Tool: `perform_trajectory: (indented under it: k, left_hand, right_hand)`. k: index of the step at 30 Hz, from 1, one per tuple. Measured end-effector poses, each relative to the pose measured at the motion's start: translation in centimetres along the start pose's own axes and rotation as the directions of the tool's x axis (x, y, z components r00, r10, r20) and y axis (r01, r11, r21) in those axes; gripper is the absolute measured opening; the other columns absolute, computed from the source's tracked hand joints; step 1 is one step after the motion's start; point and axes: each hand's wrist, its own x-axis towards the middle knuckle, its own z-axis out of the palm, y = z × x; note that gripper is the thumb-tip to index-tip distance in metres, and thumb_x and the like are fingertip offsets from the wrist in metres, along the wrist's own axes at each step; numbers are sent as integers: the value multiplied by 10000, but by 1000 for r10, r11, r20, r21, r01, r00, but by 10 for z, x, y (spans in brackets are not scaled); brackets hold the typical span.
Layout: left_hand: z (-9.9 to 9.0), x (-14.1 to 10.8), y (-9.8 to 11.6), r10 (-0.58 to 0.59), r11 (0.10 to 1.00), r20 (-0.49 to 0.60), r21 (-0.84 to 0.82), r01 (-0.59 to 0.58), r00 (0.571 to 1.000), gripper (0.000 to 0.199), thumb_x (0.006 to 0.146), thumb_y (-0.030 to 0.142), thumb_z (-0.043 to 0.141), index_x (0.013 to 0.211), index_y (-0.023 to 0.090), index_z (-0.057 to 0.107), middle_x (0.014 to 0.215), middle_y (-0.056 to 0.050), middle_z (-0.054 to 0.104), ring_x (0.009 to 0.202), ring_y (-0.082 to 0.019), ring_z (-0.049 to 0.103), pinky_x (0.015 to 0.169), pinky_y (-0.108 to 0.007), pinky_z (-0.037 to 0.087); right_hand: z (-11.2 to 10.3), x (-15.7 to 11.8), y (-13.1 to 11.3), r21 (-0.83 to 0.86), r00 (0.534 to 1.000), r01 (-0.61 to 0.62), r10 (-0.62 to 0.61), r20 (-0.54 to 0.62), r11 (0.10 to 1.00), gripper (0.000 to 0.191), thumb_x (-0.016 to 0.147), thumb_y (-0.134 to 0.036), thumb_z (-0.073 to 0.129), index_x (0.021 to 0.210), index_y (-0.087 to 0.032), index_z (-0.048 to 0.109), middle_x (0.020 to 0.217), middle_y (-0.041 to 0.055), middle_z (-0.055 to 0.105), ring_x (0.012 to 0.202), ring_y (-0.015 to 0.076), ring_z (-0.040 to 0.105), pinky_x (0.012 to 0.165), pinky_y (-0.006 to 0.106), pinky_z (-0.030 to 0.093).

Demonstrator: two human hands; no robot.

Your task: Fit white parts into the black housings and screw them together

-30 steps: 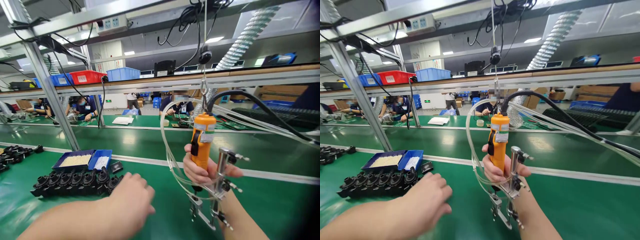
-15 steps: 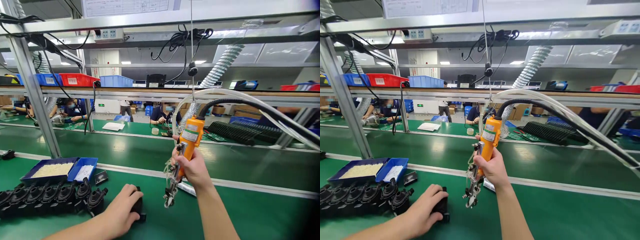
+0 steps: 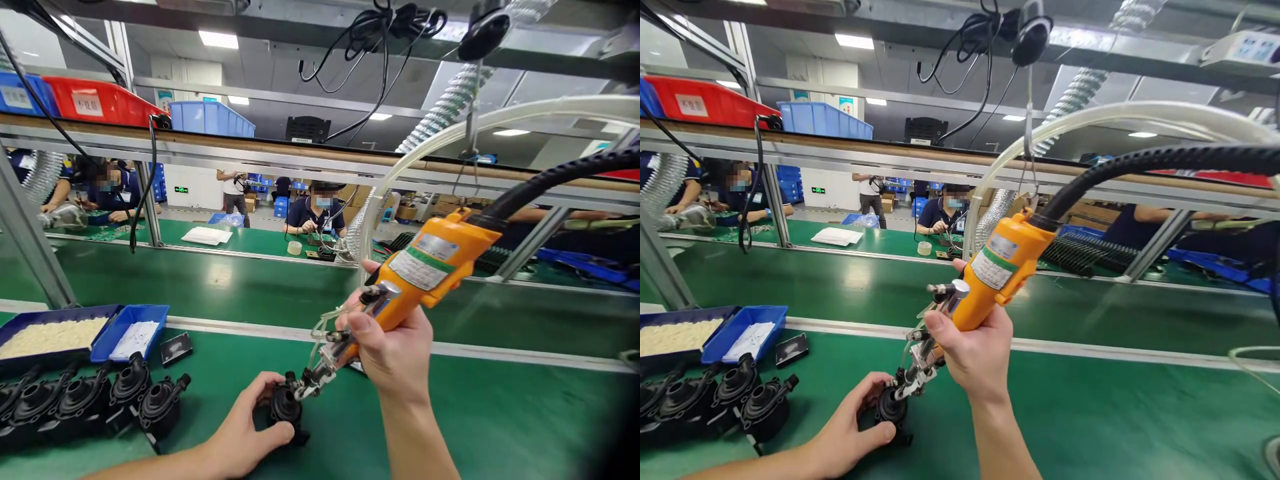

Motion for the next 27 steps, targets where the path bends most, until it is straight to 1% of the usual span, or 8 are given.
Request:
perform_trajectory:
  k: [2, 4, 7, 9, 15, 21, 24, 27]
  left_hand:
    - [1, 0, 5, -3, 1000, 17, -10, 3, 1000, 557, 861, 427, 827, 1303, 225, 554, 1250, -88, 669, 1185, -282, 608, 1073, -396, 426]
    - [2, 0, 8, -13, 1000, 13, -24, 14, 1000, 548, 858, 410, 830, 1289, 222, 551, 1245, -88, 672, 1188, -282, 609, 1062, -390, 430]
    - [2, -1, 9, -32, 998, 0, -49, 32, 999, 570, 847, 381, 841, 1294, 228, 523, 1268, -90, 666, 1200, -277, 609, 1063, -388, 430]
    - [2, 0, 9, -36, 997, -1, -64, 36, 999, 556, 835, 376, 851, 1260, 221, 528, 1239, -91, 673, 1169, -271, 624, 1054, -392, 440]
    - [3, 2, 11, -63, 992, 2, -111, 63, 998, 538, 804, 367, 881, 1191, 212, 540, 1191, -88, 684, 1146, -268, 636, 1058, -410, 461]
    - [2, 2, 13, -93, 989, -1, -119, 93, 996, 518, 775, 331, 902, 1145, 206, 562, 1193, -81, 684, 1172, -272, 623, 1086, -431, 460]
    - [2, 2, 13, -97, 987, -5, -129, 95, 995, 493, 776, 315, 903, 1124, 206, 571, 1174, -72, 688, 1156, -266, 632, 1087, -435, 466]
    - [3, 2, 9, -81, 983, -26, -168, 75, 996, 483, 768, 304, 913, 1099, 209, 575, 1159, -60, 681, 1140, -251, 632, 1076, -420, 478]
  right_hand:
    - [6, -2, 0, -24, 1000, 11, -10, 6, 1000, 665, 758, -395, 978, 1321, -244, 655, 737, -2, 642, 527, 177, 573, 448, 293, 492]
    - [10, -4, -2, -24, 1000, 24, -24, 13, 999, 696, 766, -396, 973, 1355, -246, 635, 697, -9, 643, 506, 182, 573, 428, 291, 480]
    - [13, -6, -5, -19, 998, 59, -58, 21, 998, 726, 772, -418, 969, 1383, -251, 614, 667, -12, 645, 520, 196, 582, 464, 311, 500]
    - [14, -7, -5, -24, 997, 70, -69, 24, 997, 725, 767, -432, 971, 1374, -252, 617, 664, -11, 646, 531, 199, 582, 492, 324, 514]
    - [15, -8, -1, -29, 1000, -1, 2, 26, 1000, 672, 737, -421, 989, 1291, -245, 652, 702, -21, 628, 551, 178, 574, 477, 287, 501]
    - [17, -10, -2, -40, 1000, 11, -10, 13, 999, 596, 733, -353, 979, 1223, -237, 662, 735, -22, 640, 550, 158, 573, 471, 261, 515]
    - [25, -12, -2, -74, 1000, -9, 11, 23, 997, 531, 721, -333, 963, 1147, -238, 660, 684, -41, 617, 538, 155, 561, 490, 264, 538]
    - [37, -14, 0, -81, 998, -58, 61, 35, 995, 471, 716, -332, 922, 1065, -241, 620, 620, -71, 563, 480, 140, 513, 459, 262, 524]
